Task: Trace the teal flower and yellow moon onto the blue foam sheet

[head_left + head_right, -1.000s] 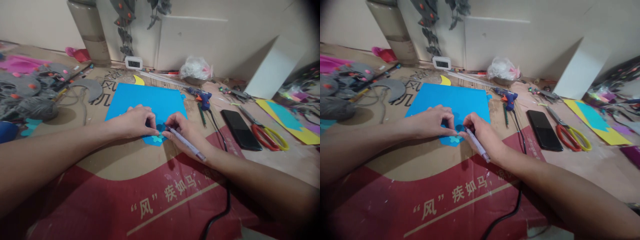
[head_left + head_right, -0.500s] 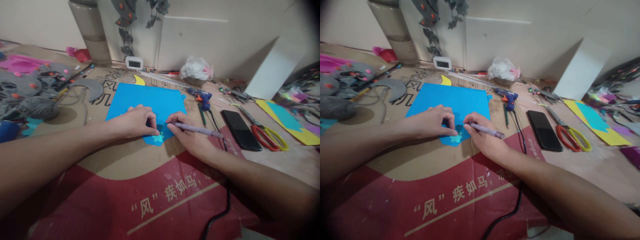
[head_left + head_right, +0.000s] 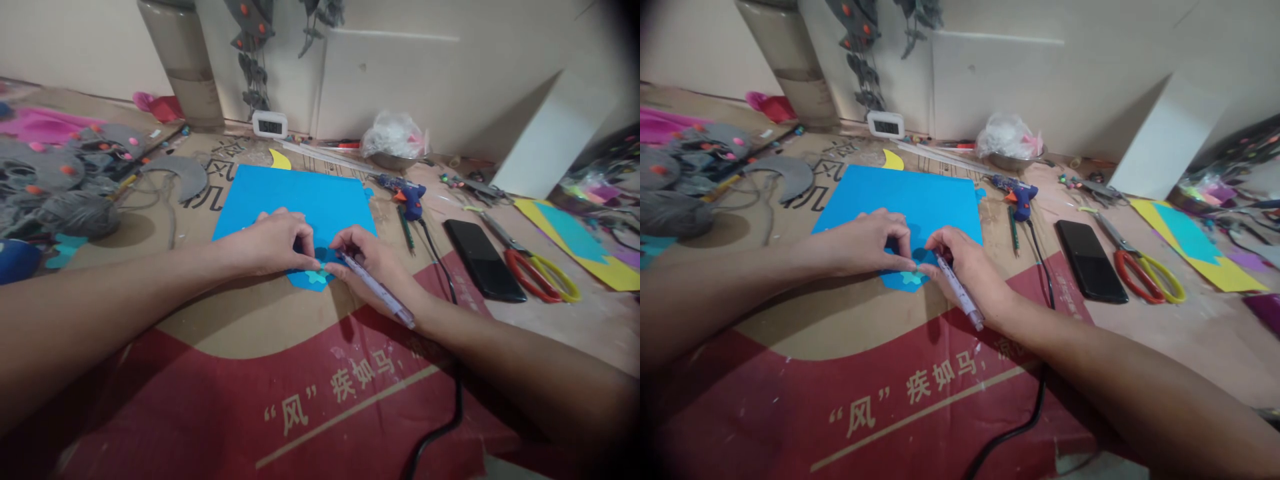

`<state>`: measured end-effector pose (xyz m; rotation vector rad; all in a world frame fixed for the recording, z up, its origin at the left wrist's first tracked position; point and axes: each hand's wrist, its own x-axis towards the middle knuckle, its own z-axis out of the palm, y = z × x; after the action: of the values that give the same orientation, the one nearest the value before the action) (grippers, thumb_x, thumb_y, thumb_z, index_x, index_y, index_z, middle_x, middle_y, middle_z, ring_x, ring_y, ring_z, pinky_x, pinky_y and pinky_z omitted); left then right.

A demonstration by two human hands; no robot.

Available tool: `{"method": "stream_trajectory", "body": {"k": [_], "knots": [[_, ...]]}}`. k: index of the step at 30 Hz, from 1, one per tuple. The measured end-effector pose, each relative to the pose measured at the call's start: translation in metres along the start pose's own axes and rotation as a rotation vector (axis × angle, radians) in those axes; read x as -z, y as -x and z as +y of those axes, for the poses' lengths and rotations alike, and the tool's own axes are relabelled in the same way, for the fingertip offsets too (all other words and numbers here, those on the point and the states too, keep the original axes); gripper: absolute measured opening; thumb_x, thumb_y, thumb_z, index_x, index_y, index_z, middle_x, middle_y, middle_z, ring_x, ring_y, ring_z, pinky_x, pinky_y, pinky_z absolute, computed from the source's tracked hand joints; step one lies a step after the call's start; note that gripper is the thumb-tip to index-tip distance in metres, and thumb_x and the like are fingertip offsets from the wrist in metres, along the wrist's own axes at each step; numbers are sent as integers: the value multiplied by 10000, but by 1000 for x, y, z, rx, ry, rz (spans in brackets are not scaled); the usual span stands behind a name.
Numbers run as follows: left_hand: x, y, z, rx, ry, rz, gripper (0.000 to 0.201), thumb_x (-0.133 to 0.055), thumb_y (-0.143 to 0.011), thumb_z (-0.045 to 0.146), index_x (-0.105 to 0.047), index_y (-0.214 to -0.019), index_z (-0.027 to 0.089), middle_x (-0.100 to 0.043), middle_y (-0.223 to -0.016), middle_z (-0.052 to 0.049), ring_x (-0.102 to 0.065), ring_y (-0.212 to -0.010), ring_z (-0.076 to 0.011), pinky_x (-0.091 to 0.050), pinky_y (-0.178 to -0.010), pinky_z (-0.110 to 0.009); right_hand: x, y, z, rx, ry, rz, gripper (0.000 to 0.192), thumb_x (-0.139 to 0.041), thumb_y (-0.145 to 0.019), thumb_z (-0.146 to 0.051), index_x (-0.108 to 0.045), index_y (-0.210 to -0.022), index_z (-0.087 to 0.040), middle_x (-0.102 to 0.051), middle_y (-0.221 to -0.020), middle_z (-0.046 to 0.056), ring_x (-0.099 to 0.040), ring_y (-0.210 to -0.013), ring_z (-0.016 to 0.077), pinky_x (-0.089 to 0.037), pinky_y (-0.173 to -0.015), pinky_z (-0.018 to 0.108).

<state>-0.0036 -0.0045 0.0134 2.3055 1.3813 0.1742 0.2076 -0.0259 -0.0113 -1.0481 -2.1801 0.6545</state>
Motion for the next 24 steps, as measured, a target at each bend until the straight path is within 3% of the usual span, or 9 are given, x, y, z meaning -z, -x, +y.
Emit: {"method": "stream_trajectory", "body": {"k": [5, 12, 17, 20, 24], "knots": [[2, 1, 4, 10, -13, 4, 284, -683, -740, 518, -692, -730, 234, -675, -1012, -30, -516, -1062, -257, -341, -811, -366, 1, 6, -8, -53, -163, 114, 155, -602, -906, -351, -578, -973, -214, -608, -848, 12, -549, -705, 131, -435, -628, 272], [2, 0, 3, 6, -26, 13, 263, -687, -759, 494, -686, -724, 233, -678, -988, -27, -530, -1040, -260, -338, -777, -358, 2, 4, -17, -88, -283, -79, 241, -679, -853, -431, -648, -846, -192, -643, -726, 0, -556, -620, 118, -407, -544, 244], [-1, 0, 0, -2, -21, 35, 219, -713, -759, 456, -695, -731, 240, -661, -981, -14, -538, -1024, -257, -336, -765, -348, 9, 1, -24, 8, -184, -184, 180, -532, -945, -324, -642, -983, -187, -682, -869, 28, -606, -745, 131, -447, -629, 254], [0, 0, 1, 3, -5, 30, 205, -720, -757, 439, -703, -726, 236, -662, -971, -12, -542, -1011, -249, -342, -771, -346, 7, 4, -23, -9, -190, -185, 145, -525, -939, -305, -595, -996, -192, -674, -864, 26, -599, -717, 131, -446, -600, 253], [0, 0, 2, 11, 11, 26, 199, -724, -760, 431, -708, -719, 237, -664, -978, -9, -527, -1047, -249, -344, -814, -353, 0, 7, -21, -54, -156, -125, 128, -590, -896, -318, -558, -877, -196, -633, -722, -7, -552, -583, 111, -401, -509, 241]]}}
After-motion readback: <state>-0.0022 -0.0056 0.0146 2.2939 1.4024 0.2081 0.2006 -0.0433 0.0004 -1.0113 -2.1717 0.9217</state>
